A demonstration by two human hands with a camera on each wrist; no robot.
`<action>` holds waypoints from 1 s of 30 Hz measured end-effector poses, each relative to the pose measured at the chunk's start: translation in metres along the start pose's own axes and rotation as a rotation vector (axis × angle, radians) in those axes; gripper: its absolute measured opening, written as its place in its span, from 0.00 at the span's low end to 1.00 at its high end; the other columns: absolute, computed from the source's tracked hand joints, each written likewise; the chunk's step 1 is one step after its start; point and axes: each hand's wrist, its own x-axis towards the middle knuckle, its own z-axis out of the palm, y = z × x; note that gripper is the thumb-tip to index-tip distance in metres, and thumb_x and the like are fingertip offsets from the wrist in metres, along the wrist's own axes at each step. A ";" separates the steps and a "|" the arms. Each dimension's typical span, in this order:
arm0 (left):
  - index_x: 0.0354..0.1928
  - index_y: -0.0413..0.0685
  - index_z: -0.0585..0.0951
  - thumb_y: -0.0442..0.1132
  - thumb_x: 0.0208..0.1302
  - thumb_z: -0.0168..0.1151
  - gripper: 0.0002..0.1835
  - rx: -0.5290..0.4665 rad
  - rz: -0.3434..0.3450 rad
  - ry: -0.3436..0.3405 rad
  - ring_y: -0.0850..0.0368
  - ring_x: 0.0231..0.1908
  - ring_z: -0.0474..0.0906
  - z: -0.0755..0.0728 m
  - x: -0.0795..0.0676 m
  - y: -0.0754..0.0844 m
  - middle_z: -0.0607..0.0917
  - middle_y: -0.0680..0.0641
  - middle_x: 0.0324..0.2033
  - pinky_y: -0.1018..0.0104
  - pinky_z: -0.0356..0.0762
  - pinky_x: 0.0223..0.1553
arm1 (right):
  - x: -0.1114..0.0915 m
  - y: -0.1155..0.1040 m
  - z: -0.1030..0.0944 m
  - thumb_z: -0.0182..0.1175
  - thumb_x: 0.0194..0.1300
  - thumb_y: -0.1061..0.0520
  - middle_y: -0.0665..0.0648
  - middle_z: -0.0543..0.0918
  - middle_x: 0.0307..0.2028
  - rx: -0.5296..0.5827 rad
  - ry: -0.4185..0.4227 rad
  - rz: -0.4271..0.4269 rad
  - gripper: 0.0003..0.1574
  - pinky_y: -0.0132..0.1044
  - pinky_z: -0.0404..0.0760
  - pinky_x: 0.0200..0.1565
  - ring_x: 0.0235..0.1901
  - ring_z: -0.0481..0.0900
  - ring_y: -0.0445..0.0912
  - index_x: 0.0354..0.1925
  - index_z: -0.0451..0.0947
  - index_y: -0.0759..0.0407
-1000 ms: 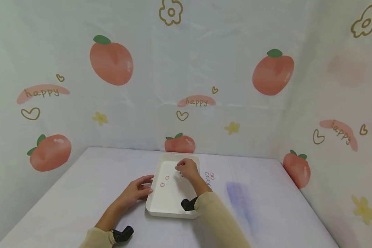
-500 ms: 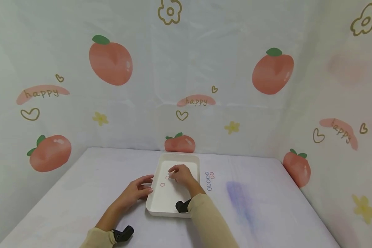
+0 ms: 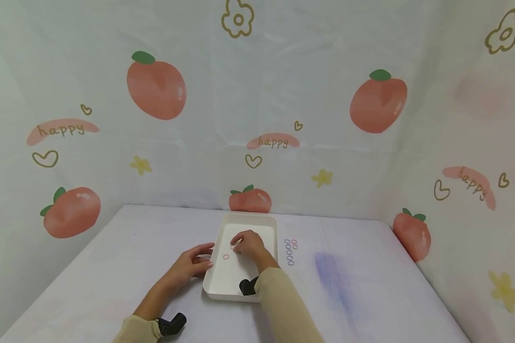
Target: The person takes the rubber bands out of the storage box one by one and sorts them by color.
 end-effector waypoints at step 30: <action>0.68 0.36 0.66 0.36 0.63 0.66 0.33 -0.012 -0.017 0.001 0.46 0.48 0.81 0.000 0.000 0.004 0.74 0.33 0.58 0.56 0.82 0.44 | -0.004 0.003 -0.003 0.70 0.58 0.61 0.50 0.80 0.25 0.105 -0.032 0.021 0.04 0.32 0.71 0.30 0.27 0.73 0.44 0.28 0.83 0.58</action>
